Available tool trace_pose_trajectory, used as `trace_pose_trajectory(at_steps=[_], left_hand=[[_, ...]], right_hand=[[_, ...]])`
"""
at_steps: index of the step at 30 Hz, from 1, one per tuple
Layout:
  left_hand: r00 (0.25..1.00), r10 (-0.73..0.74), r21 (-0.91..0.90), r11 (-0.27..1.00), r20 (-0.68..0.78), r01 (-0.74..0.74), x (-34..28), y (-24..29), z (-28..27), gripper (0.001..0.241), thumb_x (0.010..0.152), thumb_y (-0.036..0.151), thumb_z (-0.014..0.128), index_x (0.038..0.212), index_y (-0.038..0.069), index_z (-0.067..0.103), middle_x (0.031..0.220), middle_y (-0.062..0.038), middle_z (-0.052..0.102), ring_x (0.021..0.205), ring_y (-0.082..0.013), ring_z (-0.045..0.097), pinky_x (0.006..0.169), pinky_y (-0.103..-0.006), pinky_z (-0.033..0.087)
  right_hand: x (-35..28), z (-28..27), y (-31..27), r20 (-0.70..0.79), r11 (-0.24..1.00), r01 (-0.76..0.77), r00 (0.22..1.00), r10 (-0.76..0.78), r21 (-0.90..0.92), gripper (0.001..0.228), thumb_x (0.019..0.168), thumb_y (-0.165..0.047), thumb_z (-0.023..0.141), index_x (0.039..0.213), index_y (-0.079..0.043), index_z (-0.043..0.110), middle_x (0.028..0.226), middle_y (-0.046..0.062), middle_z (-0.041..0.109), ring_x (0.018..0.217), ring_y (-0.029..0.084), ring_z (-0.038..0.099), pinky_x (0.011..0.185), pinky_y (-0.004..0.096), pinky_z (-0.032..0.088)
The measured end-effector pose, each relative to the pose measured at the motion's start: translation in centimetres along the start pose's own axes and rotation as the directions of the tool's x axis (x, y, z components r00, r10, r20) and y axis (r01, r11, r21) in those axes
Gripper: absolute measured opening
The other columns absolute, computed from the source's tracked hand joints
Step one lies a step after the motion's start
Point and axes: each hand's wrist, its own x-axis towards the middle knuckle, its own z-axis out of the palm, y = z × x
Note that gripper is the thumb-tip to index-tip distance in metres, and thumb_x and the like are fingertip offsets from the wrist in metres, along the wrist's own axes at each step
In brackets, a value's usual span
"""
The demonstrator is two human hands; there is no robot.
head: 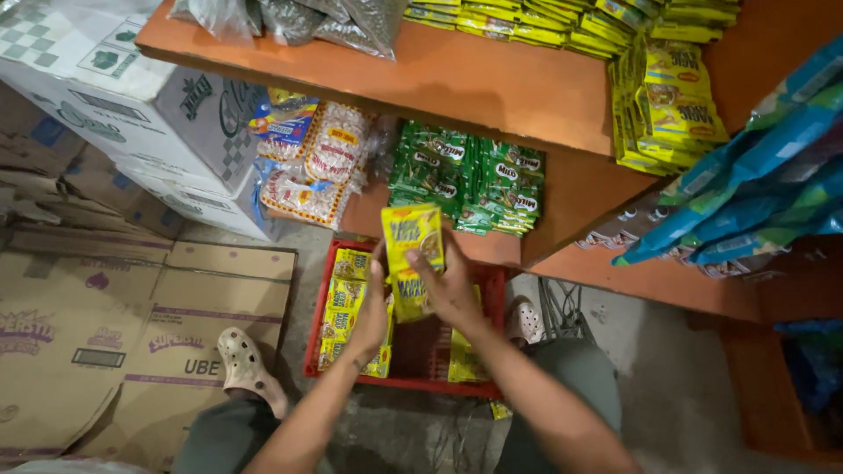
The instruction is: Stocking and organizing seasoning packets on grocery store shelves from a plastic crate.
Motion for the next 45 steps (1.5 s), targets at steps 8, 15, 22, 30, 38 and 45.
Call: trace_pose_trajectory(at_steps=[8,15,22,30,38,45], left_hand=[[0.807,-0.560,-0.237,0.823,-0.188,0.516,1.7,-7.0,-2.1,0.075,0.093,0.062,0.046,0.154,0.020,0.036,0.145,-0.010,0.050,0.133,-0.0280,0.050,0.112,-0.0541,0.037],[0.751,-0.631,-0.429,0.634,0.193,0.643,2.6,-8.8,-3.6,0.067,0.097,0.050,0.043,0.152,0.012,0.041,0.136,-0.018,0.060,0.119,-0.0314,0.060,0.100,-0.0466,0.049],[0.983,-0.176,-0.496,0.860,-0.061,0.123,1.4,-0.6,-1.4,0.071,0.084,-0.007,0.042,0.154,0.005,0.038,0.139,-0.017,0.060,0.119,-0.0273,0.064,0.097,-0.0383,0.055],[0.993,0.063,-0.272,0.958,-0.095,-0.087,1.2,-1.9,-1.1,0.069,0.093,-0.006,0.041,0.160,0.008,0.029,0.147,-0.014,0.056,0.128,-0.0213,0.060,0.103,-0.0350,0.052],[0.965,0.186,0.056,0.982,-0.186,-0.178,0.4,0.5,-0.3,0.053,0.102,0.015,0.058,0.152,0.001,0.045,0.142,-0.013,0.061,0.128,-0.0192,0.058,0.108,-0.0320,0.045],[0.891,0.419,0.317,0.881,-0.175,-0.352,-0.2,2.5,-0.2,0.055,0.101,0.022,0.065,0.146,-0.003,0.046,0.137,-0.015,0.060,0.126,-0.0210,0.057,0.108,-0.0362,0.045]], right_hand=[[0.3,-1.2,-2.7,-0.157,0.993,0.046,0.987,-0.028,0.110,0.043,0.101,-0.032,0.067,0.132,-0.004,0.055,0.116,0.005,0.069,0.101,0.011,0.066,0.087,0.029,0.057],[-0.9,-0.3,-2.1,-0.060,0.962,-0.063,0.995,0.082,0.265,0.040,0.102,-0.030,0.066,0.131,-0.003,0.058,0.113,0.003,0.069,0.098,0.010,0.066,0.084,0.029,0.057],[-1.0,0.1,-0.9,0.060,0.885,-0.264,0.963,0.261,0.384,0.035,0.100,-0.026,0.066,0.127,-0.005,0.061,0.111,0.002,0.070,0.094,0.009,0.067,0.080,0.029,0.057],[-0.4,0.0,1.2,0.016,0.950,-0.269,0.963,0.270,0.158,0.035,0.099,-0.029,0.067,0.122,-0.003,0.063,0.103,0.004,0.073,0.086,0.010,0.068,0.075,0.029,0.057],[-0.6,-0.5,1.6,0.053,0.925,0.037,0.998,-0.019,-0.377,0.032,0.100,-0.032,0.068,0.110,-0.002,0.074,0.108,0.013,0.063,0.104,0.021,0.059,0.092,0.037,0.049],[-0.3,-1.6,2.7,0.040,0.990,-0.021,0.999,0.026,-0.137,0.048,0.109,-0.034,0.056,0.144,-0.002,0.048,0.137,0.015,0.053,0.129,0.025,0.051,0.108,0.038,0.043]])
